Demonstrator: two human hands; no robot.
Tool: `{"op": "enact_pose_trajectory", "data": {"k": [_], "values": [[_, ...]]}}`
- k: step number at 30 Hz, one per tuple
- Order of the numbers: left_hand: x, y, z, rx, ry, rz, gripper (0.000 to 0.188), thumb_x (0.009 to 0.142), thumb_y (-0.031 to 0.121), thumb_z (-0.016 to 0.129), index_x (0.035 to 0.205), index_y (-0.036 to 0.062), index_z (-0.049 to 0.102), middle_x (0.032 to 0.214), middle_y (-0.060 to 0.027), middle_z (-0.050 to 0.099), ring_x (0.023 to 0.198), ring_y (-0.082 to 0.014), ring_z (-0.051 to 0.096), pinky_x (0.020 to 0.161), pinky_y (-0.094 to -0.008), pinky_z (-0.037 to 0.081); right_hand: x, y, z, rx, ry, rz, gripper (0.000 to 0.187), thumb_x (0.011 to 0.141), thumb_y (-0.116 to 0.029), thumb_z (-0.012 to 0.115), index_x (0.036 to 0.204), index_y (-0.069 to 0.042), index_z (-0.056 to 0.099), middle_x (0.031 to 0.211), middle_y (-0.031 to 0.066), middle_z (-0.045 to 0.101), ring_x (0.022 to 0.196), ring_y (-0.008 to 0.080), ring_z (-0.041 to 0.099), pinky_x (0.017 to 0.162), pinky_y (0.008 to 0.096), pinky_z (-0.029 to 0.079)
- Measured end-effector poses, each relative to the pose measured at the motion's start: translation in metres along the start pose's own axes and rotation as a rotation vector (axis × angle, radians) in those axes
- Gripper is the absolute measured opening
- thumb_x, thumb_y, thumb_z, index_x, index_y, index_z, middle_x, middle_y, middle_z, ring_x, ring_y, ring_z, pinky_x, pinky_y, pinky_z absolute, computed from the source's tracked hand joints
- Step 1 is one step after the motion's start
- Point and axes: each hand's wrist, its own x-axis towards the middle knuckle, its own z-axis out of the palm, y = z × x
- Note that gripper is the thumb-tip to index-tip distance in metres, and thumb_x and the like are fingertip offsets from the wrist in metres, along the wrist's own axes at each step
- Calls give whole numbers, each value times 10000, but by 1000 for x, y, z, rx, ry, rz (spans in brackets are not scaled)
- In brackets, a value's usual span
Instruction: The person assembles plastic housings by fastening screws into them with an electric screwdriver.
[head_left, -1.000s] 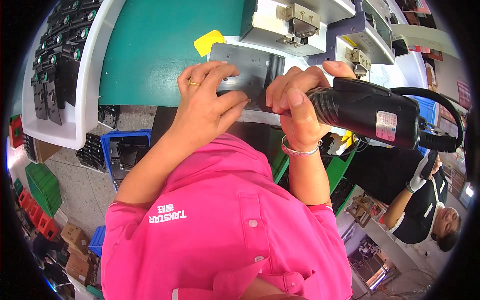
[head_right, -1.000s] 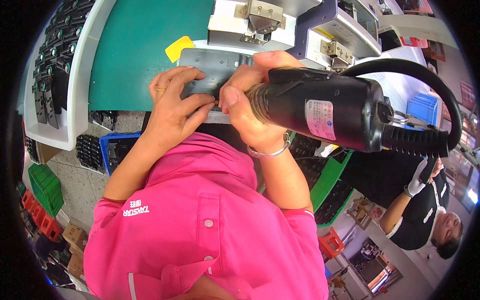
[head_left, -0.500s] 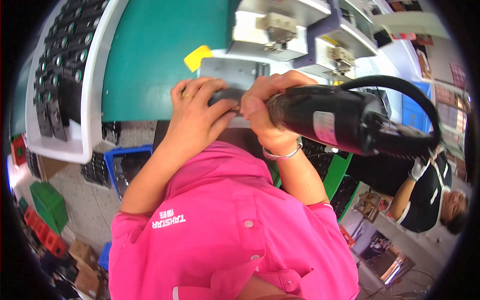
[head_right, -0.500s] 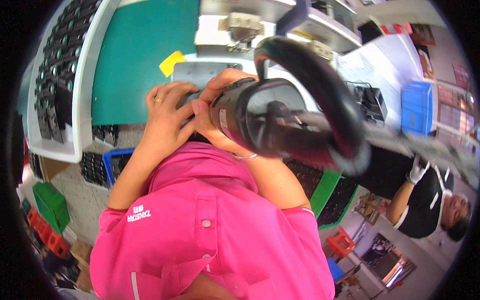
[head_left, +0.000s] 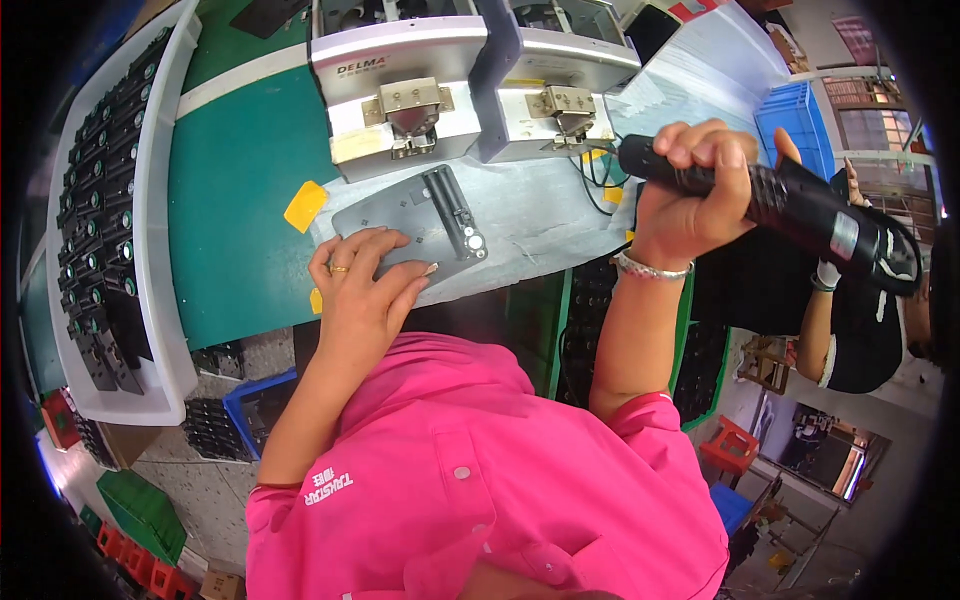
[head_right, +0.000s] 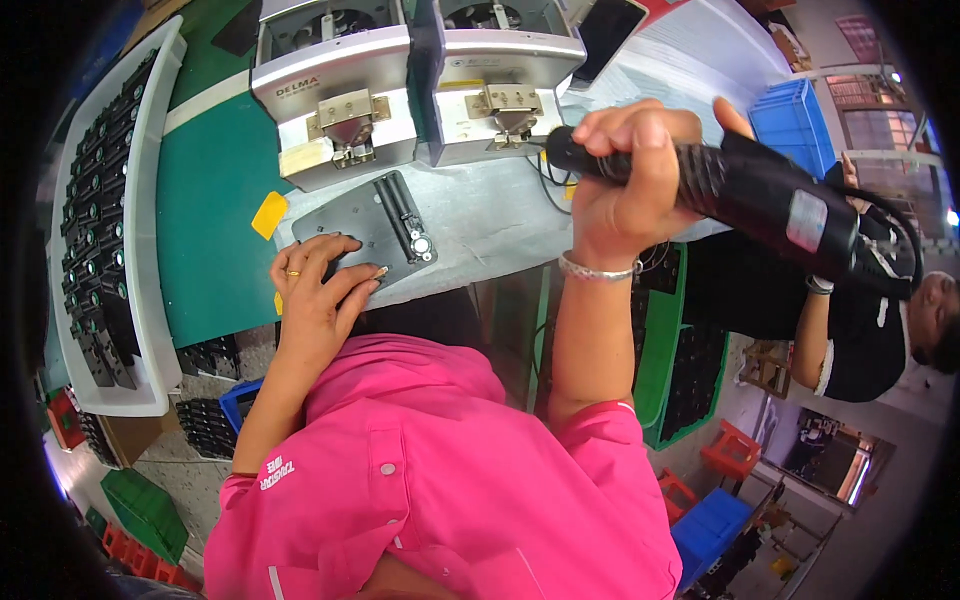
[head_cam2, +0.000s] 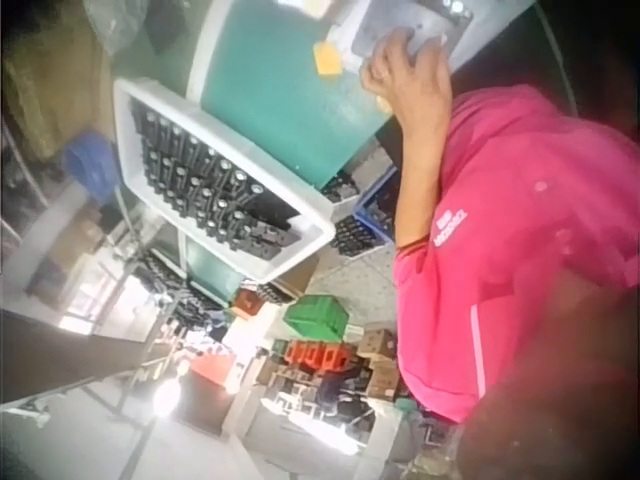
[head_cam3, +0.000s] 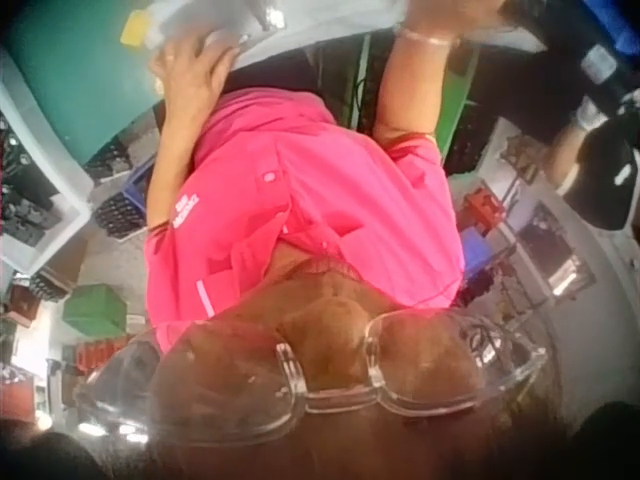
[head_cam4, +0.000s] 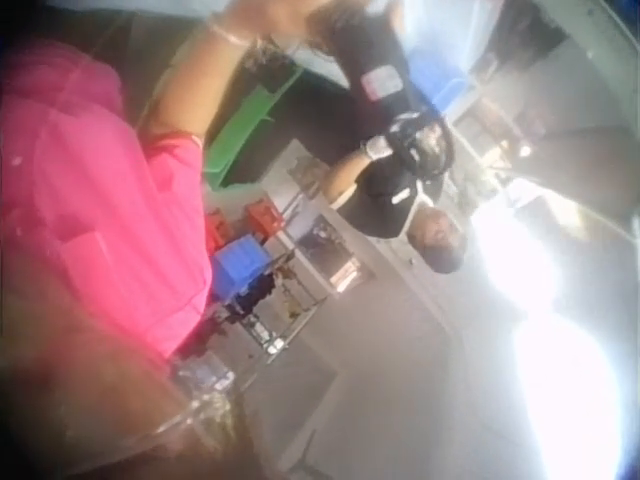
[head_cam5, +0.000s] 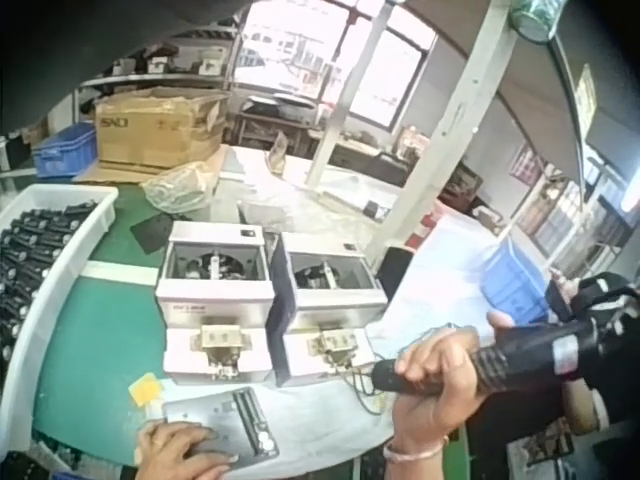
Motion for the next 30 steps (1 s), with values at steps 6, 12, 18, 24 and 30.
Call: {"op": "enact_pose_trajectory", "data": {"k": [6,12,18,24,30], "values": [[2,-1,2,3,-14,4,130,749,197,750,872,177,713,1112,2,601,1136,-221,512,985,-438,277,-2,18,2,18,20,68,537,850,17,572,1306,-7,288,652,85,528,517,161,532,541,341,535],[4,-1,1,2,-8,12,161,726,174,768,879,169,719,1089,-8,622,1112,-238,542,962,-414,295,-3,30,-2,17,3,87,543,854,11,598,1302,18,291,669,83,568,524,156,558,555,331,538],[4,-2,1,7,-20,6,162,725,169,769,881,166,723,1093,-10,623,1113,-243,547,963,-410,296,-4,37,-2,18,-11,91,526,854,34,600,1286,25,301,670,76,577,526,150,563,570,306,536],[3,-4,2,10,-21,11,159,730,170,769,882,161,722,1095,-13,624,1116,-239,548,967,-408,295,3,37,-3,-126,-225,190,470,850,20,581,1260,12,352,671,86,526,549,166,521,553,367,506],[0,-4,-4,19,-43,28,223,731,190,769,940,152,700,1119,-15,619,1136,-237,545,996,-420,292,11,44,-3,-62,-330,305,367,854,26,593,1191,0,449,677,85,548,540,171,533,545,353,491]]}}
